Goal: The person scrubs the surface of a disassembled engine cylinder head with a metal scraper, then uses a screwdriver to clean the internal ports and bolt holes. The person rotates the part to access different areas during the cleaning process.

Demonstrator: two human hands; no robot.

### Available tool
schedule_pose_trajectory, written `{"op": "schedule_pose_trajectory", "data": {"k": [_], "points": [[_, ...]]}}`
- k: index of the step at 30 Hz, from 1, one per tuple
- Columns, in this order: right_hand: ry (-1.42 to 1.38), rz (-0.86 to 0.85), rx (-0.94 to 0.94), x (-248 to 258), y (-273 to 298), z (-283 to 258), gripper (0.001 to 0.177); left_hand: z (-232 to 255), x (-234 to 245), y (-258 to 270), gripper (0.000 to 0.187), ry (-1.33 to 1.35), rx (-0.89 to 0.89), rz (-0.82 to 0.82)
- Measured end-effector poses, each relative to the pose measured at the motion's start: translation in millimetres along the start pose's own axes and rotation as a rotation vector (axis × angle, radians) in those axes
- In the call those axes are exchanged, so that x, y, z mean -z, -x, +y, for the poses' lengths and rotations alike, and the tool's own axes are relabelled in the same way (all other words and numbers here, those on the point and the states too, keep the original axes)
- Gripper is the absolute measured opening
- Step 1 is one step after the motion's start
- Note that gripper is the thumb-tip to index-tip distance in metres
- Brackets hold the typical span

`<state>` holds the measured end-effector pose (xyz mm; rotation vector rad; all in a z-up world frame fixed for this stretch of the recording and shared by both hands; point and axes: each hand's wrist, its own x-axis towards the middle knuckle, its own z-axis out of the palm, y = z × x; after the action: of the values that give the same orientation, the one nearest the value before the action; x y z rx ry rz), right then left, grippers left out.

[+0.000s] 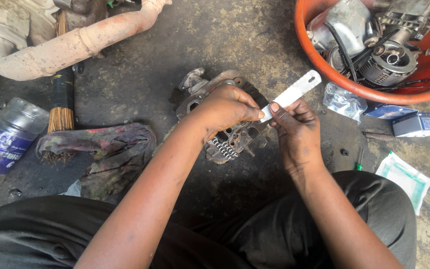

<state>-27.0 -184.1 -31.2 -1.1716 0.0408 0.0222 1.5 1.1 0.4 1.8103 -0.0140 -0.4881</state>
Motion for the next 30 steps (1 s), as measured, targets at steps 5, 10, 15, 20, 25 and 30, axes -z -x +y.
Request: {"op": "schedule_pose_trajectory", "data": {"k": [5,10,15,20,25,30], "points": [[-0.168,0.066,-0.038,-3,3,0,0.02,-3,-1,-3,0.02,0.034,-0.013,-0.003],[-0.212,0.065,-0.038,-2,4,1,0.021,-11,-6,-9,0.019,0.098,-0.034,-0.031],[-0.26,0.078,-0.07,-7,7,-5,0.022,-10,-7,-8,0.023,0.114,-0.006,-0.054],[-0.229,0.086,-0.093,-10,6,-17,0.015,15,2,9,0.026,0.011,0.024,-0.117],[-0.267,-0.011,-0.02,10,-3,-33,0.012,46,61,54,0.034,-0.032,-0.129,-0.04],[-0.292,-0.02,-0.021,33,-11,-44,0.011,17,142,77,0.028,0.287,-0.658,-0.257]]}}
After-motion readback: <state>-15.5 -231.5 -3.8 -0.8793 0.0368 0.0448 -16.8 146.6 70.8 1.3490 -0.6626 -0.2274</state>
